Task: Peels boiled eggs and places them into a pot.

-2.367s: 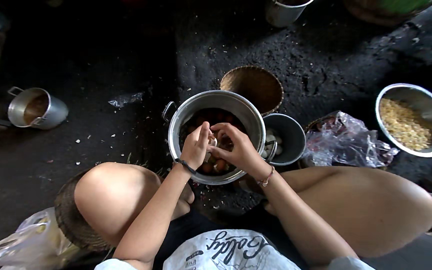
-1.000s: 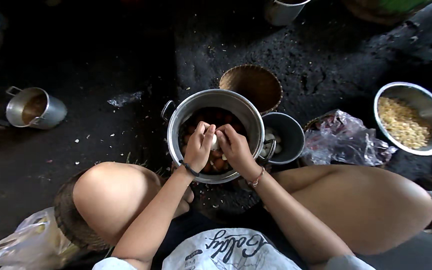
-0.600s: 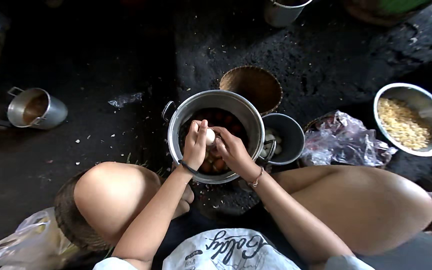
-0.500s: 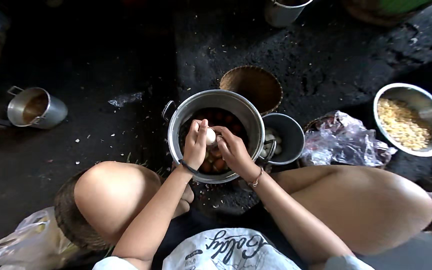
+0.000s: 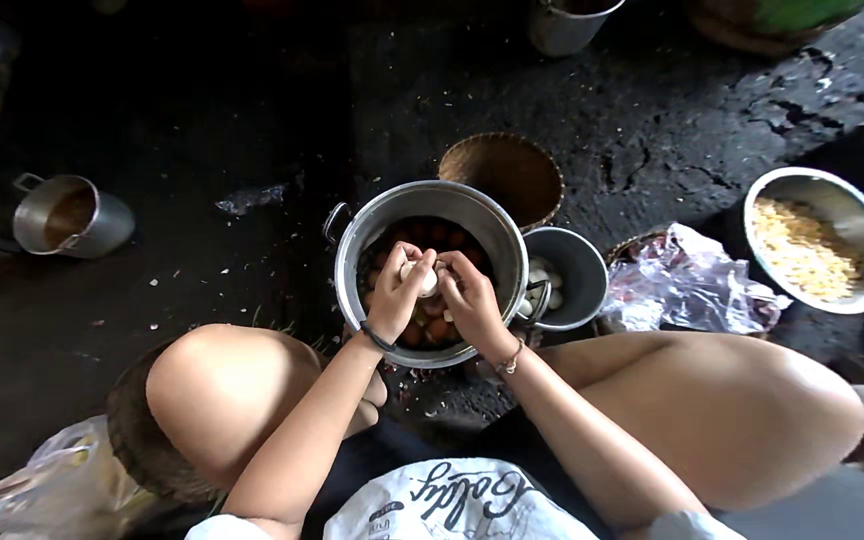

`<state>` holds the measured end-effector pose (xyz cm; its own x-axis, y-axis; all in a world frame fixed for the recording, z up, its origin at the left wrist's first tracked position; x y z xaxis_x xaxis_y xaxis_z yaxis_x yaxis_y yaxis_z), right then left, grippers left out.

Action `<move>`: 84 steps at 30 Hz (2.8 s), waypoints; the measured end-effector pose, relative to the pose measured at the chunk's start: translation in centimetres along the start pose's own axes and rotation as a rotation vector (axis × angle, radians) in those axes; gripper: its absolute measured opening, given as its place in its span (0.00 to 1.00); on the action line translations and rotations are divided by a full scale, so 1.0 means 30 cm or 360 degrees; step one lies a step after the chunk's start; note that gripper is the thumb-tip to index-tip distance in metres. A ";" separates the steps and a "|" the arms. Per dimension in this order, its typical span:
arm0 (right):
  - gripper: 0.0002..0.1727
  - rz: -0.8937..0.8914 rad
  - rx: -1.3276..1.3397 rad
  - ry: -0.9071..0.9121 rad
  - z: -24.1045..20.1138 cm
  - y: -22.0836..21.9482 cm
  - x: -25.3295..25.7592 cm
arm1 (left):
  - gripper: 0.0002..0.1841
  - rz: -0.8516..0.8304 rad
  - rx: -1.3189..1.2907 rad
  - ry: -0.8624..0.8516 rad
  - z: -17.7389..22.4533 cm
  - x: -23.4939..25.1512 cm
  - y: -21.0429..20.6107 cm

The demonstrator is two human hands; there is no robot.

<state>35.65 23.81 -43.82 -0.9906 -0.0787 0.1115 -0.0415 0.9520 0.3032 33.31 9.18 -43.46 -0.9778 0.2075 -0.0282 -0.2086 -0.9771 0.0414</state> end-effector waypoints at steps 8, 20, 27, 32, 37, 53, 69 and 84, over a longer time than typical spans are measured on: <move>0.15 -0.0179 0.0227 -0.0101 0.002 0.004 0.010 | 0.25 0.0074 0.0420 -0.0170 -0.005 0.006 0.010; 0.17 0.0071 -0.0076 -0.0092 0.003 0.004 0.009 | 0.21 0.0056 0.0232 -0.0001 -0.008 0.000 -0.013; 0.17 -0.0153 0.0093 -0.0014 -0.001 0.000 0.013 | 0.20 0.0108 0.0119 -0.0013 -0.019 0.003 -0.015; 0.14 0.0014 -0.0120 0.0016 0.001 -0.024 -0.003 | 0.16 0.0119 0.0162 0.0020 -0.022 0.000 -0.020; 0.13 0.0111 -0.0132 -0.0069 0.002 -0.026 -0.006 | 0.19 0.0170 0.0083 0.0089 -0.020 -0.016 -0.044; 0.18 0.0026 0.0025 -0.0090 0.000 -0.018 0.004 | 0.20 0.0165 0.0007 0.0172 -0.025 -0.006 -0.035; 0.23 -0.0129 -0.0021 -0.0087 0.009 0.004 0.021 | 0.28 0.0178 -0.0100 0.0483 -0.016 0.000 -0.015; 0.12 0.0052 -0.0446 -0.0214 0.042 0.065 0.044 | 0.27 0.0008 -0.0183 0.0580 -0.035 0.009 -0.004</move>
<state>34.11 25.94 -44.26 -1.0000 0.0085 0.0048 0.0097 0.8332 0.5529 33.08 9.31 -44.52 -0.9036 0.1930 -0.3825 -0.1802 -0.9812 -0.0694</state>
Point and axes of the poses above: each hand's wrist, its own x-axis towards the middle knuckle, its own y-axis out of the back of the hand, z = x × y, the point moved 1 cm from there along x, towards the middle knuckle
